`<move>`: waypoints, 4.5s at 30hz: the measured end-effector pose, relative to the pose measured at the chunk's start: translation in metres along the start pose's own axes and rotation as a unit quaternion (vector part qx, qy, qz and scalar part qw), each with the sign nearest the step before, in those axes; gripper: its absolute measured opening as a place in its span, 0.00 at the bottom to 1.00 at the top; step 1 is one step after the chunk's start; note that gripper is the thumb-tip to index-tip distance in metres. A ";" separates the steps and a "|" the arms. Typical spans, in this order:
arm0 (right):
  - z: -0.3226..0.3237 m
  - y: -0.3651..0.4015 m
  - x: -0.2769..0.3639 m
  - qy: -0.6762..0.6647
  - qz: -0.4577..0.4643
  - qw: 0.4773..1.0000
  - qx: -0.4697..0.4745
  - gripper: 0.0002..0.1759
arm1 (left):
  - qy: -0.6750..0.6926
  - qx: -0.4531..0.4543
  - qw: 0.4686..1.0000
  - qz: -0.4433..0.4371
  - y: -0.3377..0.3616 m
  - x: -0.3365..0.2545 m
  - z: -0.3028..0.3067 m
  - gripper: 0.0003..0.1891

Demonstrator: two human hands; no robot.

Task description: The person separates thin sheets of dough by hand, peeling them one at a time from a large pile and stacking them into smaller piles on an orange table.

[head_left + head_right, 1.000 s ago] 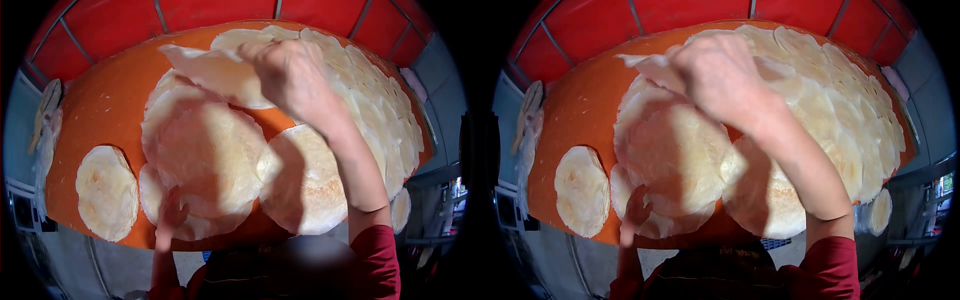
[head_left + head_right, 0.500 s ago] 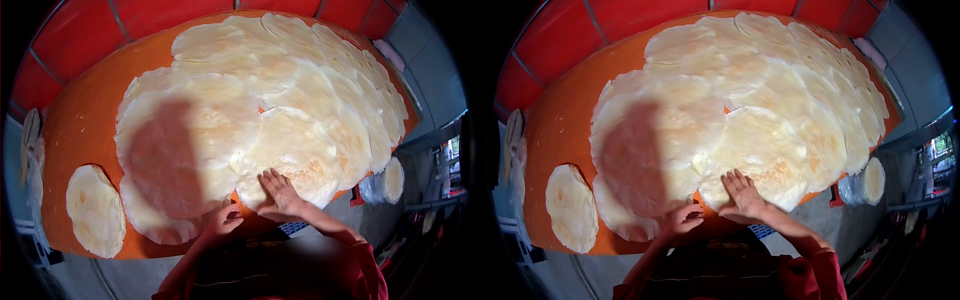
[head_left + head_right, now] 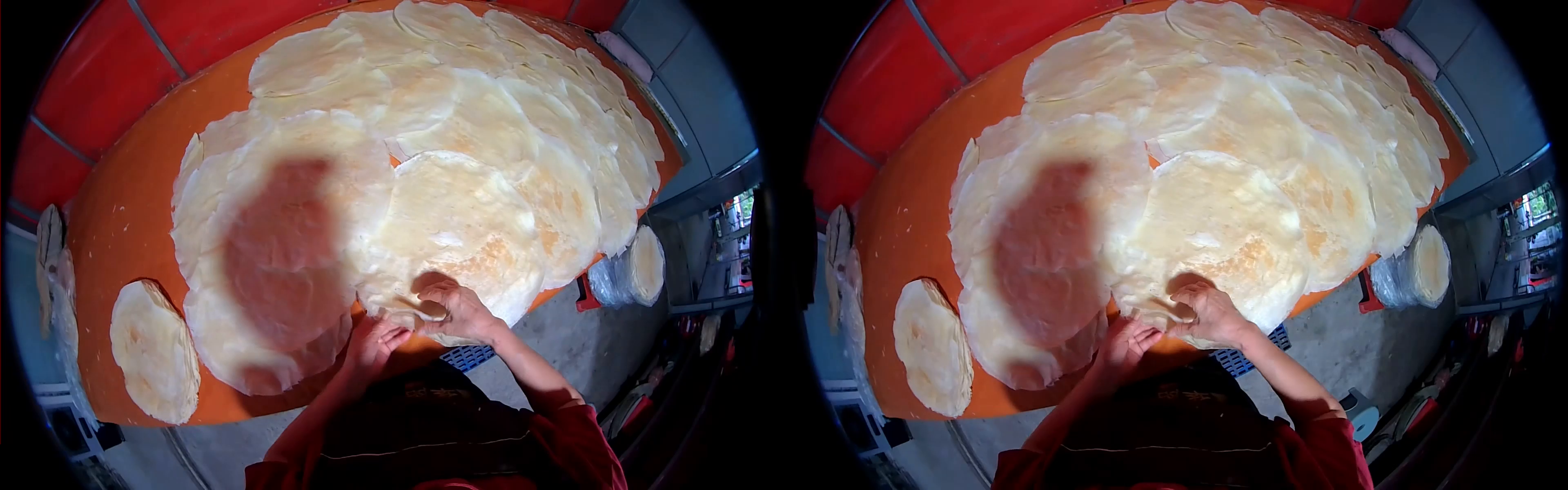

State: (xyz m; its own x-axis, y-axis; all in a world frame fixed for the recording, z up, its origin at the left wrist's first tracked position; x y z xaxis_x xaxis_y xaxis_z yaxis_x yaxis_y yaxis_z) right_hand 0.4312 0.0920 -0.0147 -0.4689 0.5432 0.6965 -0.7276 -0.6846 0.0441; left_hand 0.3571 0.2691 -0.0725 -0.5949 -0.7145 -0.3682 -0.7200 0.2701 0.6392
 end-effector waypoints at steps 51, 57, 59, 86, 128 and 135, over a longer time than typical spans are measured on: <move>-0.005 -0.023 -0.063 0.308 -0.008 0.947 -0.094 0.33 | -0.861 -0.162 0.392 -0.279 0.034 -0.049 0.048 0.44; -0.007 -0.022 -0.063 0.297 0.005 0.946 -0.129 0.32 | -0.870 -0.161 0.352 -0.306 0.029 -0.048 0.055 0.44; -0.007 -0.017 -0.064 0.290 0.011 0.947 -0.138 0.31 | -0.871 -0.164 0.334 -0.322 0.029 -0.046 0.057 0.45; 0.223 0.177 -0.188 -0.307 -0.162 0.739 -0.577 0.12 | -0.082 0.133 0.980 0.122 -0.051 0.085 -0.191 0.20; 0.289 -0.078 0.059 0.439 0.250 0.828 -0.244 0.04 | -0.109 -0.254 0.922 -0.270 -0.003 -0.073 0.010 0.12; 0.039 -0.137 0.010 0.330 0.416 0.847 0.014 0.06 | 0.067 -0.061 0.960 -0.265 0.013 -0.057 0.035 0.14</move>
State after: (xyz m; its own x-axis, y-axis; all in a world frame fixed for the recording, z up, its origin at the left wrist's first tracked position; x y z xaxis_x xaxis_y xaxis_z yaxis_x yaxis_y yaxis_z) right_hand 0.5457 0.1720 0.0138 -0.9983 0.0144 -0.0563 -0.0003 -0.9702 -0.2424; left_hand 0.3691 0.3358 -0.0675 -0.0993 -0.8090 -0.5793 -0.8571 -0.2262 0.4628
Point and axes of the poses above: each hand's wrist, its own y-axis away from the middle knuckle, its own z-axis out of the back of the hand, x = y × z, the point moved 2 cm from there along -y, towards the middle knuckle, and after that the axes turned 6 degrees about z, right-handed, at the moved point
